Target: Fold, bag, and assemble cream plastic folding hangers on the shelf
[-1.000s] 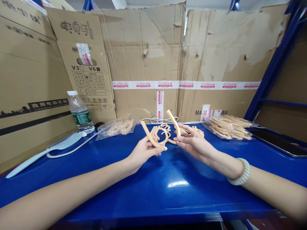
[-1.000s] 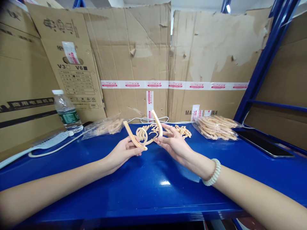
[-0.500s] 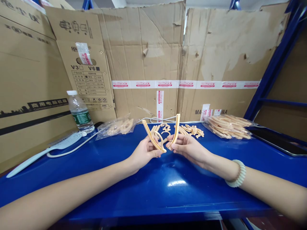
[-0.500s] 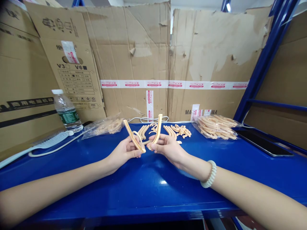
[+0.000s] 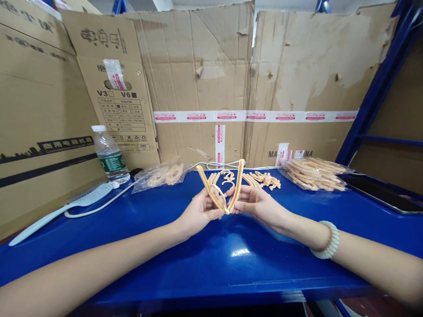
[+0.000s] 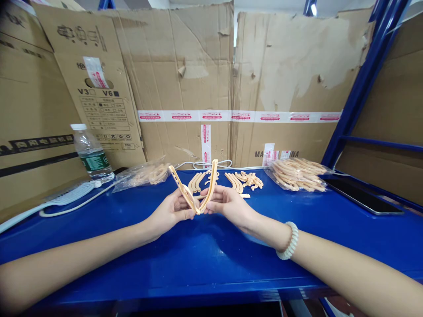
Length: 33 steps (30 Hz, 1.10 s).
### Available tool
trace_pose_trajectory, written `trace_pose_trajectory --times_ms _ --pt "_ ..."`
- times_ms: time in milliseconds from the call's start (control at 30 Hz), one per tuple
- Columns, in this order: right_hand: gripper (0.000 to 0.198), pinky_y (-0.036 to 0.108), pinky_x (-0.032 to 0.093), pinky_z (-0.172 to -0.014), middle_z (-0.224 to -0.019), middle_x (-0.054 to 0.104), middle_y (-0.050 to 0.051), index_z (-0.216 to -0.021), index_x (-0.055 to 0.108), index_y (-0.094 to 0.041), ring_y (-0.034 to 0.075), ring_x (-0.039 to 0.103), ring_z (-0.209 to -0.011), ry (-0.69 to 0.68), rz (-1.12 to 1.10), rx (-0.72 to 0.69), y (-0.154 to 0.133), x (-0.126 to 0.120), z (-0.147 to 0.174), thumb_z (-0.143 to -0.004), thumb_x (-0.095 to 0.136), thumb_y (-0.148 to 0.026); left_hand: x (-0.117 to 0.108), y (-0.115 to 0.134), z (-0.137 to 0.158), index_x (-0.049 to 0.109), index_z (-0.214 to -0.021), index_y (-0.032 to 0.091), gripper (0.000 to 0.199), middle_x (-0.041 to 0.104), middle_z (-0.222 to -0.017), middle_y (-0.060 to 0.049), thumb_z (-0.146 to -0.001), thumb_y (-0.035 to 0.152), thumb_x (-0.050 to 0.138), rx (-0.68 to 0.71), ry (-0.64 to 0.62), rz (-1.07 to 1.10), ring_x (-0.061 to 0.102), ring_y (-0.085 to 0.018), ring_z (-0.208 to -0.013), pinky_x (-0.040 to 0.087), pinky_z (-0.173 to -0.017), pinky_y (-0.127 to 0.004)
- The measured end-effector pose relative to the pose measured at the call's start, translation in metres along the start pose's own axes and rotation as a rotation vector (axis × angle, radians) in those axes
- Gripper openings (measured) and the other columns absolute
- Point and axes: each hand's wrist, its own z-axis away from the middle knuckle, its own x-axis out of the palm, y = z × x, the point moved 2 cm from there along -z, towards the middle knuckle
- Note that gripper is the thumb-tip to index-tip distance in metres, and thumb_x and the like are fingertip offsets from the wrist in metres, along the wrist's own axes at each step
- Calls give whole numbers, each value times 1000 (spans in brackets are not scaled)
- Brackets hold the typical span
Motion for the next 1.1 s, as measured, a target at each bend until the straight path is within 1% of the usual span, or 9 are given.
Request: trace_pose_trajectory --times_ms 67,167,300,433,633,800,967,1100 --pt "34 28 50 -75 -82 70 3 -95 63 -16 12 64 -74 7 14 -12 -1 -1 0 -66 81 -26 1 1 1 46 -90 18 43 66 -82 -3 -63 19 79 20 -8 -16 66 -18 -75 50 -60 -25" --pt "34 28 51 -75 -84 71 4 -94 65 -16 13 64 -74 41 31 -23 -1 -4 -1 -66 81 -28 3 1 2 45 -89 19 42 65 -82 -2 -65 24 79 69 4 -36 63 -15 -69 51 -55 -24" --pt "34 30 52 -76 -81 71 4 -91 66 -15 14 66 -75 44 38 -9 0 -6 -1 -64 82 -29 4 1 2 45 -88 19 41 64 -80 -1 -66 26 78 99 5 -62 61 -15 -66 53 -53 -25" --pt "32 29 53 -75 -79 71 4 -87 67 -15 13 66 -73 44 51 -23 0 -6 -1 -63 83 -30 4 1 1 46 -87 18 39 66 -83 -3 -66 24 78 74 25 -66 62 -15 -69 54 -55 -26" --pt "31 28 54 -71 -74 72 3 -84 68 -15 13 66 -68 47 87 -26 -1 -6 1 -61 83 -28 3 1 2 48 -84 18 39 66 -76 -1 -63 22 80 61 43 -36 65 -16 -68 54 -56 -27" --pt "31 30 55 -72 -73 73 3 -81 68 -15 15 68 -68 51 149 -46 -3 -6 1 -58 84 -28 2 0 2 50 -86 17 40 67 -75 -1 -61 21 82 61 40 -13 65 -16 -67 55 -56 -26" --pt "28 31 57 -72 -71 73 2 -76 66 -15 16 69 -66 71 188 -76 -4 -1 3 -58 84 -29 2 1 2 52 -94 16 40 68 -76 -2 -64 19 80 55 26 -14 66 -16 -69 54 -56 -25" --pt "26 30 56 -70 -70 72 2 -76 65 -15 15 69 -66 103 184 -63 -3 2 3 -59 82 -26 2 2 2 51 -91 15 41 69 -75 -2 -64 20 81 43 47 12 66 -16 -69 55 -59 -25"
